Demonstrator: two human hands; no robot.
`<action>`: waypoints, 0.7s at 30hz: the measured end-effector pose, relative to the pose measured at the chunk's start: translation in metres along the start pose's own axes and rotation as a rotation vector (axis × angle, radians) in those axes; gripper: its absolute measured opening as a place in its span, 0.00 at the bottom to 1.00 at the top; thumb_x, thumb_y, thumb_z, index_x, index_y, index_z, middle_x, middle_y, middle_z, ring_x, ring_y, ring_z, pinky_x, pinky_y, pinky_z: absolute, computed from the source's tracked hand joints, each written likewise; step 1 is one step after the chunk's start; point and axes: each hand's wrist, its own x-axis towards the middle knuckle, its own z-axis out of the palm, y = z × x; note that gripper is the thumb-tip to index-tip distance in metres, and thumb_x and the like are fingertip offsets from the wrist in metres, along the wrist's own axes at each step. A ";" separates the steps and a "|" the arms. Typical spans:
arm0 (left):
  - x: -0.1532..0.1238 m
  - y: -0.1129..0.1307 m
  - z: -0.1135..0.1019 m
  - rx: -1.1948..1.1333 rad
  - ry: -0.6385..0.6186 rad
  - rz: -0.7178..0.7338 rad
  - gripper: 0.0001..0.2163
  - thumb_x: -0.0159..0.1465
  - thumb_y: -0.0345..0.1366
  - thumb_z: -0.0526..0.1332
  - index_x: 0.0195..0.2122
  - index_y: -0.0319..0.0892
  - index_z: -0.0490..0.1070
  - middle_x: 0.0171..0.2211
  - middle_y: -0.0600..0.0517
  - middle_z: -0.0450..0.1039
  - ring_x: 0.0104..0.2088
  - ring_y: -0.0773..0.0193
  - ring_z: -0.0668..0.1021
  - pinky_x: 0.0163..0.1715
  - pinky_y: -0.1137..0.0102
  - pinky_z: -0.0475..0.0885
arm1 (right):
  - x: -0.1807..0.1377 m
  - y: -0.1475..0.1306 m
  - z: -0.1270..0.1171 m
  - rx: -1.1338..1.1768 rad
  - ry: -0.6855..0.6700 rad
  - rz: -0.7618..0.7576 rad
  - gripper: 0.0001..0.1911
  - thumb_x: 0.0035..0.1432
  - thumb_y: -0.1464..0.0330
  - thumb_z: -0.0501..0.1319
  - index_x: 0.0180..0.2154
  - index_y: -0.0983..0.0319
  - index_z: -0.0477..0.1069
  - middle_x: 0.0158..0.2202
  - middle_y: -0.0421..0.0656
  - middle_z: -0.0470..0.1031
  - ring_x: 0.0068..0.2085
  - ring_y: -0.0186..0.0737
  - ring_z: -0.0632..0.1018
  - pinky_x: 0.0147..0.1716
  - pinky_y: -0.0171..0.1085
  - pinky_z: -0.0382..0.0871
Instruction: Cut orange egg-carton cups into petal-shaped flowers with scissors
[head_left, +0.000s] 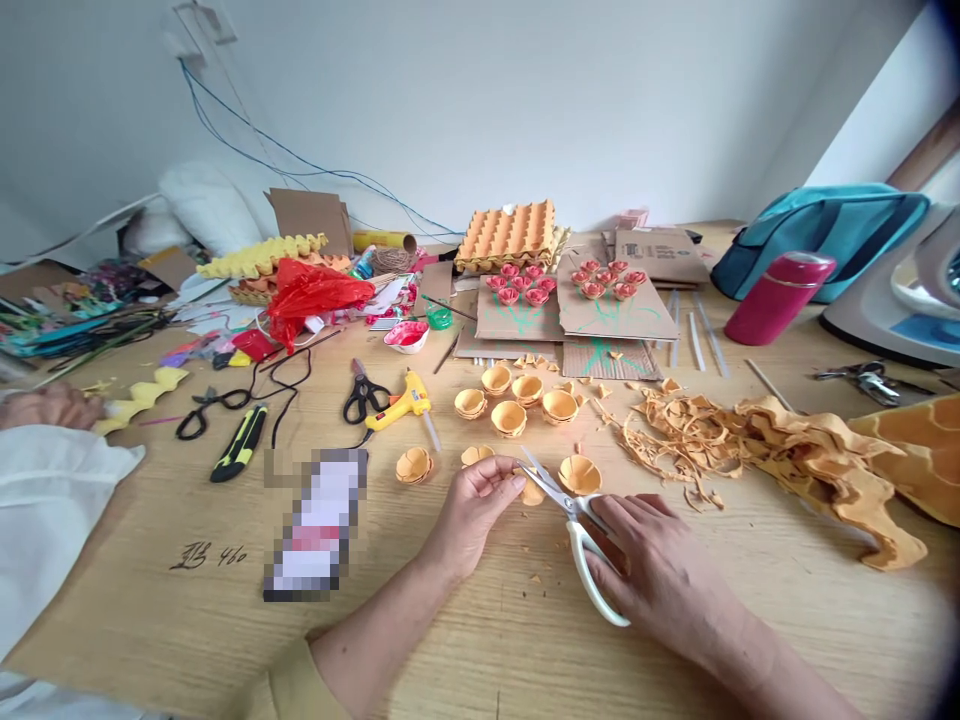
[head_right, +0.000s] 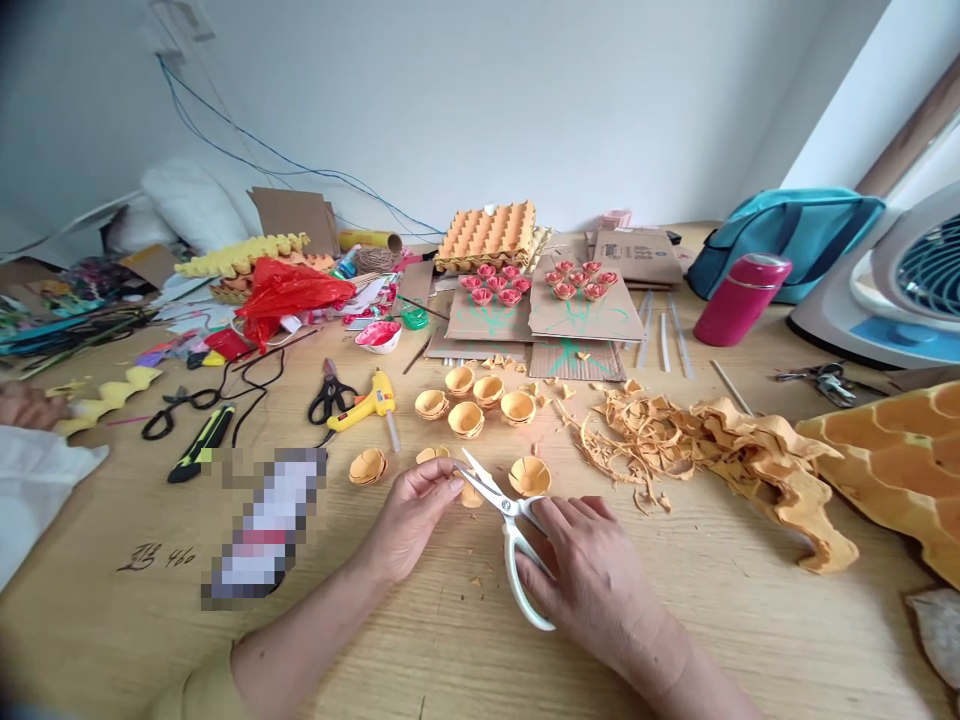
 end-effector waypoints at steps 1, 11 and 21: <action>0.000 0.000 0.000 0.008 -0.006 0.003 0.10 0.56 0.39 0.72 0.35 0.38 0.79 0.33 0.51 0.77 0.35 0.65 0.74 0.41 0.70 0.66 | 0.000 0.000 0.000 -0.001 0.000 -0.004 0.06 0.63 0.66 0.59 0.34 0.59 0.64 0.30 0.40 0.72 0.32 0.43 0.73 0.38 0.41 0.60; -0.002 0.003 0.004 0.055 -0.068 0.028 0.10 0.57 0.40 0.71 0.32 0.39 0.77 0.32 0.51 0.76 0.36 0.64 0.74 0.40 0.69 0.67 | -0.001 0.001 -0.003 -0.028 -0.001 -0.048 0.06 0.63 0.64 0.59 0.35 0.59 0.65 0.32 0.42 0.73 0.32 0.43 0.72 0.40 0.43 0.62; -0.005 0.006 0.008 0.047 -0.111 0.023 0.11 0.56 0.42 0.72 0.32 0.39 0.77 0.32 0.50 0.78 0.36 0.62 0.75 0.41 0.67 0.67 | 0.000 -0.002 -0.005 -0.016 0.014 -0.052 0.08 0.62 0.62 0.60 0.39 0.59 0.65 0.34 0.43 0.73 0.37 0.47 0.73 0.48 0.49 0.61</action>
